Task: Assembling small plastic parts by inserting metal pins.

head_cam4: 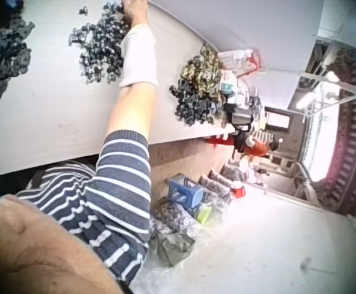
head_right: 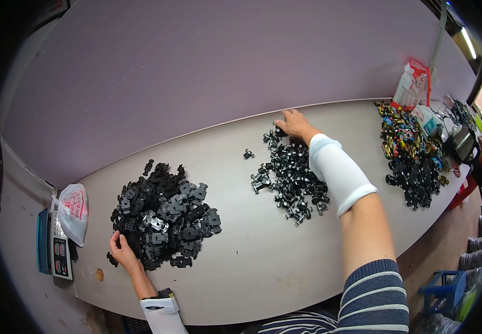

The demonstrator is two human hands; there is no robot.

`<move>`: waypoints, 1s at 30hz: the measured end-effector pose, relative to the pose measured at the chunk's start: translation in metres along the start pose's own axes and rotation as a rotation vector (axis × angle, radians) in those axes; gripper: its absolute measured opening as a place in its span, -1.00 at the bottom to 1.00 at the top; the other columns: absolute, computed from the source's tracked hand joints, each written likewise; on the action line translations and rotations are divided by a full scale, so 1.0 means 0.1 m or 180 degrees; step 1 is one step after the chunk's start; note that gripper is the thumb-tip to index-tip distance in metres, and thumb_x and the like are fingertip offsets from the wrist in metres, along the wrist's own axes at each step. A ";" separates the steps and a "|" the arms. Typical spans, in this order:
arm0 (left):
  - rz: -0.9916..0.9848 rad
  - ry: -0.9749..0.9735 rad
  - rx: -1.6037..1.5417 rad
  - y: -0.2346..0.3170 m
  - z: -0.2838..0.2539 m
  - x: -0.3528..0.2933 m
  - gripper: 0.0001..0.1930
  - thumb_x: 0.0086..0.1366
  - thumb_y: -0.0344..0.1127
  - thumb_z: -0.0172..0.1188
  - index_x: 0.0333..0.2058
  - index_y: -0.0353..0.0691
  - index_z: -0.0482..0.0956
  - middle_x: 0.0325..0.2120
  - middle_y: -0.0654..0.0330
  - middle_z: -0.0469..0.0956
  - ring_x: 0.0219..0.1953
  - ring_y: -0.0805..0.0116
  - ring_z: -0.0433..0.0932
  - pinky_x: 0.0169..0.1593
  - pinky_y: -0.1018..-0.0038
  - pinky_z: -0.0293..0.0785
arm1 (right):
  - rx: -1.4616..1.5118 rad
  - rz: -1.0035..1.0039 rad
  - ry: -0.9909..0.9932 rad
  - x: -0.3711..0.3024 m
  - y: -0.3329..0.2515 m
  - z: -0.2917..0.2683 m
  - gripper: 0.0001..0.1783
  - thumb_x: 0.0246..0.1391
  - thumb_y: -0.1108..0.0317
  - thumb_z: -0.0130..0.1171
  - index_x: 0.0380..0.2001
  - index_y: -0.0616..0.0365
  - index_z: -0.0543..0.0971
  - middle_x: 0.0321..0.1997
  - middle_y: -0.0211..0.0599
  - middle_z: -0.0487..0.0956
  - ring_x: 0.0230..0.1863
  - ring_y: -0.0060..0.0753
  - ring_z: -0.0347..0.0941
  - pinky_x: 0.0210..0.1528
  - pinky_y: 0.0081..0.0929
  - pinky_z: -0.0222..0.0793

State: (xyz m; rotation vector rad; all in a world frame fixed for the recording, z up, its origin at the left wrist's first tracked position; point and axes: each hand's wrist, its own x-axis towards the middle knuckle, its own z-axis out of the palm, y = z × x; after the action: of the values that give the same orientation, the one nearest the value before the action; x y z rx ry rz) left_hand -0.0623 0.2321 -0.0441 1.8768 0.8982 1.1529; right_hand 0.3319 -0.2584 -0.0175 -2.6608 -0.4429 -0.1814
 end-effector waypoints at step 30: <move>-0.0004 0.0017 -0.0057 0.06 0.02 0.02 -0.77 0.23 -0.40 0.12 -0.15 -0.31 0.59 -0.16 0.12 0.55 -0.08 0.25 0.50 0.09 0.39 0.35 | -0.0835 -0.1997 -0.1302 -1.20 -1.17 -0.01 -0.51 0.15 0.11 0.08 0.01 0.27 0.46 0.05 -0.02 0.45 0.08 -0.01 0.40 0.14 -0.19 0.31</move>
State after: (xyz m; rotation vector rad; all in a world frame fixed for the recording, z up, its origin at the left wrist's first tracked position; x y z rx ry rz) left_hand -0.0589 0.2310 -0.0388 1.8592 0.8891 1.1622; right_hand 0.1796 -0.1925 0.0060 -2.7140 -1.4710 0.1366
